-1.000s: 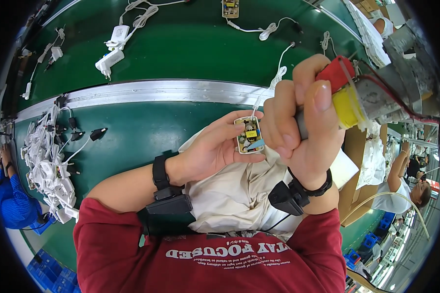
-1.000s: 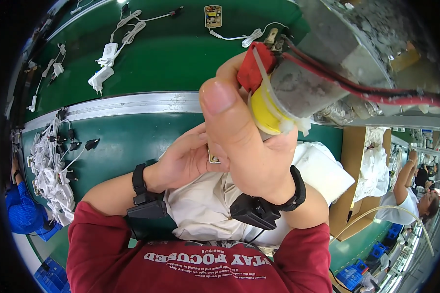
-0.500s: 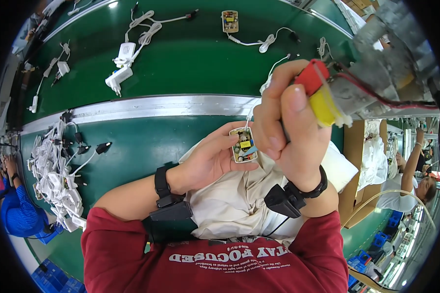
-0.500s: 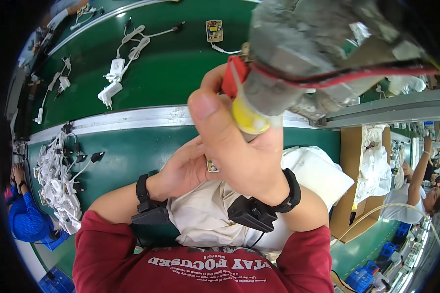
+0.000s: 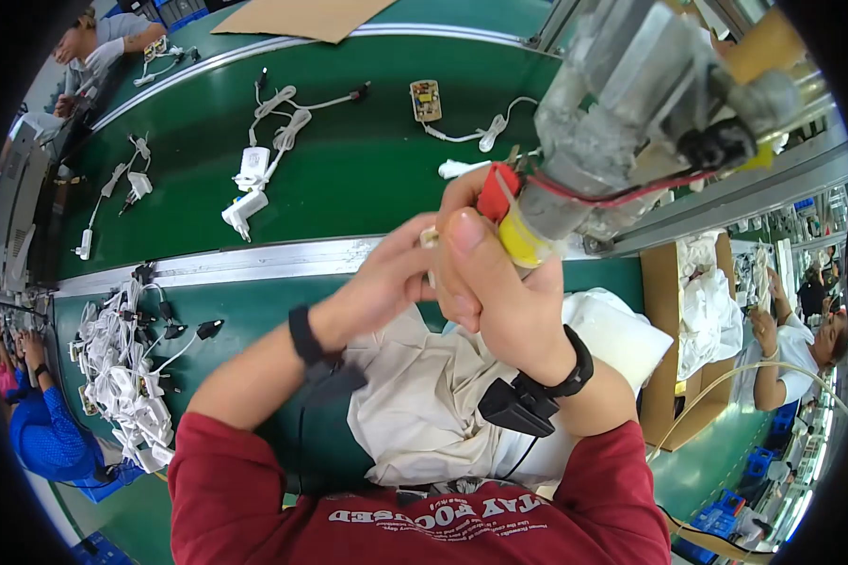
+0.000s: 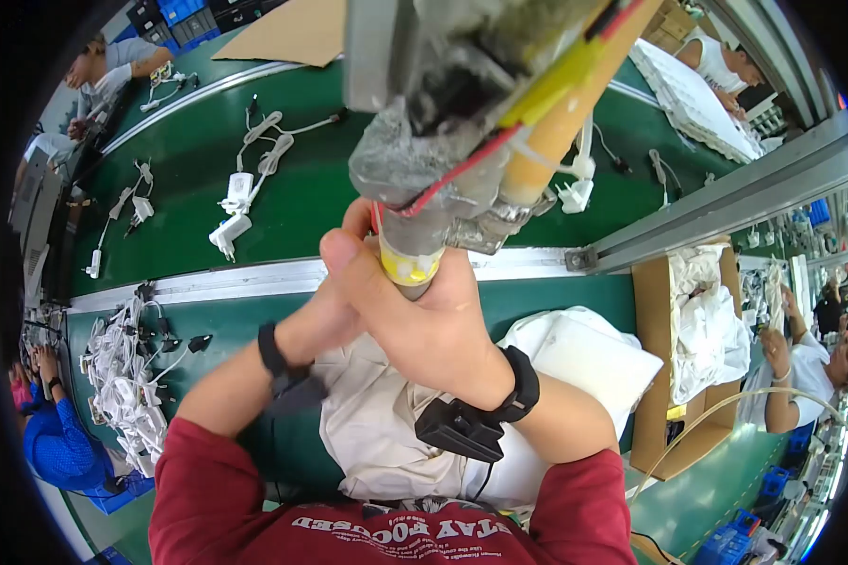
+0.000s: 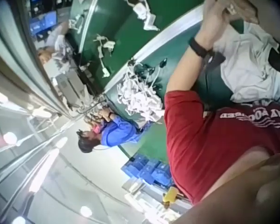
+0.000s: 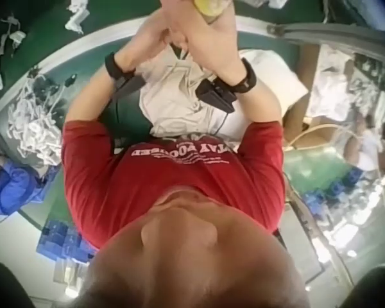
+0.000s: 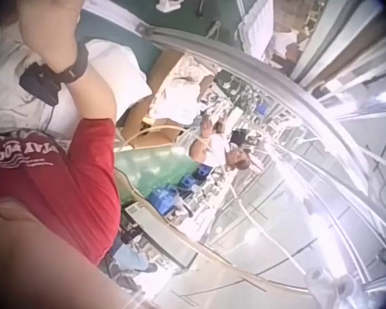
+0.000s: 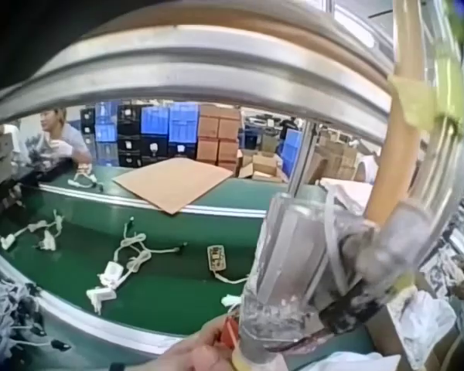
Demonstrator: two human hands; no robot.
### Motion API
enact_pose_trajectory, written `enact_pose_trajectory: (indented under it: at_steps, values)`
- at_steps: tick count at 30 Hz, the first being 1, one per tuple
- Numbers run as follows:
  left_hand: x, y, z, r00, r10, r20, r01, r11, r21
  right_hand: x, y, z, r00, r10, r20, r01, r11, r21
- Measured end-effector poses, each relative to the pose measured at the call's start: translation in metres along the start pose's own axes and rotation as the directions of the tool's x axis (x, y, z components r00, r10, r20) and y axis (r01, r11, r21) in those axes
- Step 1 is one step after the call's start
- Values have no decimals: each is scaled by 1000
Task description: The person picks up a circuit board and applies glue to it using a dispenser. They then place the circuit board onto the conveyor belt and repeat the process with another board.
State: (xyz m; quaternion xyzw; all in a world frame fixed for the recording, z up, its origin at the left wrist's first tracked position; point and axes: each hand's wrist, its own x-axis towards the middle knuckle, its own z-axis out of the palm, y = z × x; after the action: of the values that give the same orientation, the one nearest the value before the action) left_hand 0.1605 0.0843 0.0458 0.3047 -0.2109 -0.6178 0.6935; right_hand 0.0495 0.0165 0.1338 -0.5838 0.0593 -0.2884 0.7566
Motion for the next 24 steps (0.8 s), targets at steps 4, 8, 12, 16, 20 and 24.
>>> enact_pose_trajectory:
  at_steps: [4,8,12,16,20,24]
  values:
    - [45,46,26,937,214,275,-331,795,509,-4,3,3,999,36,0,-36,999,-8]
    - [147,-5,7,953,248,176,-303,726,617,-3,5,13,998,25,57,-24,1000,-13]
    - [164,-38,-21,888,251,385,-366,893,261,-3,5,9,1000,16,22,-17,999,28]
    - [127,-6,-5,873,158,461,-259,952,163,1,4,14,1000,-23,20,23,1000,-1]
    - [101,77,48,924,150,352,-249,-463,851,4,6,20,1000,-12,-9,12,1000,-28]
    - [141,86,-63,718,383,581,49,-861,507,4,5,30,1000,8,29,-7,1000,-27]
